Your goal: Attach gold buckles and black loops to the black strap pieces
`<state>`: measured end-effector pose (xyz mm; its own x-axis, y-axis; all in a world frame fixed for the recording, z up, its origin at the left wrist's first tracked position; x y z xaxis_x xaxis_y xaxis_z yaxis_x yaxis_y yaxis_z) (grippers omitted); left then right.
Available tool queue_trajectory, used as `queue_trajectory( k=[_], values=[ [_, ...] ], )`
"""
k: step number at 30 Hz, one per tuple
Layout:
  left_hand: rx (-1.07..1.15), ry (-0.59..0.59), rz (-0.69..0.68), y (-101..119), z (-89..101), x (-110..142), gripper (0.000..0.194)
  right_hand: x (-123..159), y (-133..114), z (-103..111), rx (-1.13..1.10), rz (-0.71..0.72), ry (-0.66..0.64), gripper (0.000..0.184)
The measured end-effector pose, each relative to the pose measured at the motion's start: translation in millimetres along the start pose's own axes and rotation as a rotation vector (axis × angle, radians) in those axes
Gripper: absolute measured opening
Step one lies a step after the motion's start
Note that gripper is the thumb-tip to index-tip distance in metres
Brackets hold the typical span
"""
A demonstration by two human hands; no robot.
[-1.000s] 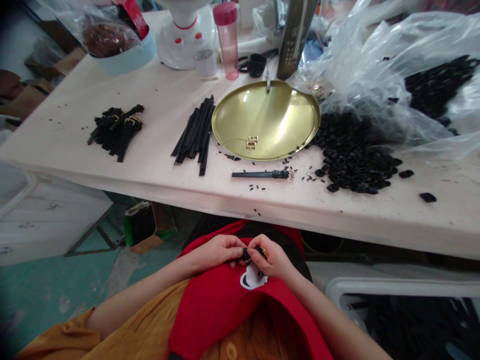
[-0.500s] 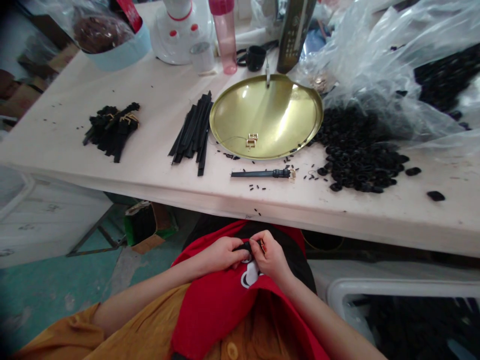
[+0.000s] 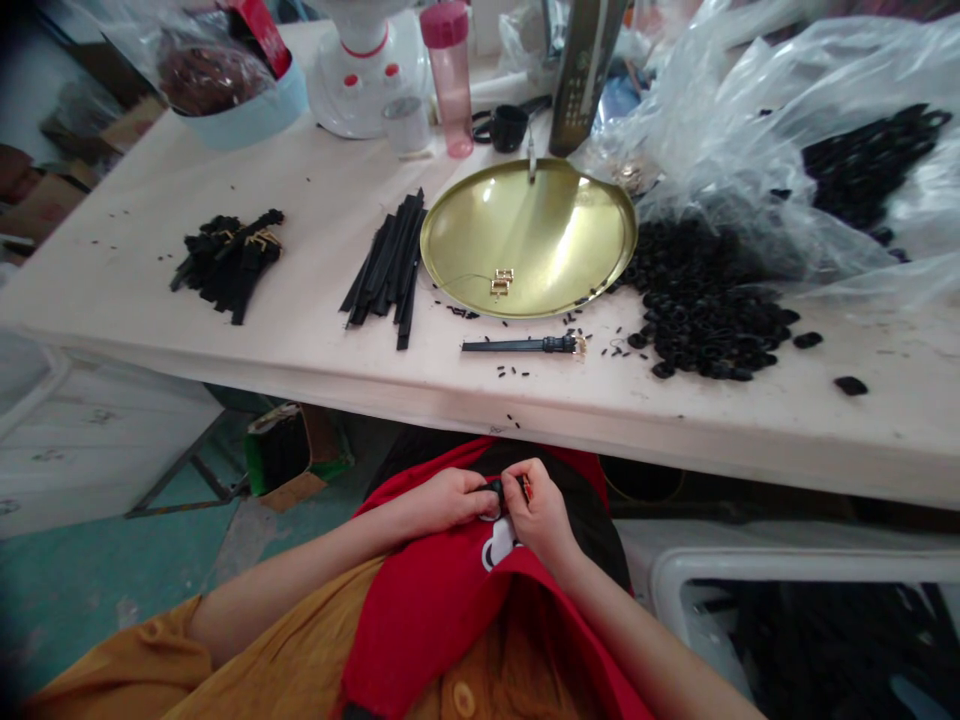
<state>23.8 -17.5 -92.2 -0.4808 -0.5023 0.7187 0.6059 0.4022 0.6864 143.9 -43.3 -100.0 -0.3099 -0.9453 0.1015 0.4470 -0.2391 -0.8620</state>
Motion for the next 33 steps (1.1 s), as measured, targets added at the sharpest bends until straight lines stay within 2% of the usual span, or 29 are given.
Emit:
queue_trajectory(
  k=[2,5,8,11,15,21,24,26,29,33],
  values=[
    [-0.023,0.008,-0.011,1,0.5,2,0.020,1,2,-1,-0.026,-0.023,-0.015,0.019],
    [0.026,-0.067,-0.040,4,-0.7,8,0.028,1,2,-1,-0.085,-0.029,-0.071,0.021],
    [0.044,-0.123,-0.069,6,-0.6,14,0.036,2,-2,-3,-0.165,-0.016,-0.189,0.022],
    [0.006,-0.163,-0.092,3,-2.4,15,0.033,6,-4,-7,-0.246,-0.054,-0.322,0.023],
    [-0.038,-0.187,-0.147,3,-4.2,14,0.035,10,-7,-14,-0.263,-0.048,-0.404,0.023],
    [-0.160,-0.124,-0.162,10,2.1,14,0.030,1,-8,-7,-0.149,0.004,-0.299,0.021],
    [-0.433,0.062,-0.275,18,13.2,14,0.027,-1,-7,-7,-0.058,0.021,-0.394,0.018],
    [-0.615,0.148,-0.336,22,16.5,14,0.028,-2,-8,-4,-0.010,0.054,-0.404,0.017],
    [-0.776,0.158,-0.373,21,12.6,13,0.035,-1,-13,-1,0.053,0.121,-0.385,0.016],
    [-0.879,0.154,-0.387,20,4.1,13,0.036,7,-21,-6,0.148,0.231,-0.427,0.013]
  ],
)
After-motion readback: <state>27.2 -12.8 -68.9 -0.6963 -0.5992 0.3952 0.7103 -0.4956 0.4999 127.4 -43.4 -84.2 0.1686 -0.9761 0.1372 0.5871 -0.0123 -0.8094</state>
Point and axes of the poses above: each hand's wrist, its own x-axis away from the middle knuckle, its own z-axis out of the back of the hand, y = z × x, the point moved 7 cm from there along -x, towards the middle knuckle, and after that the axes turned 7 degrees about y, right-handed, at the moved point
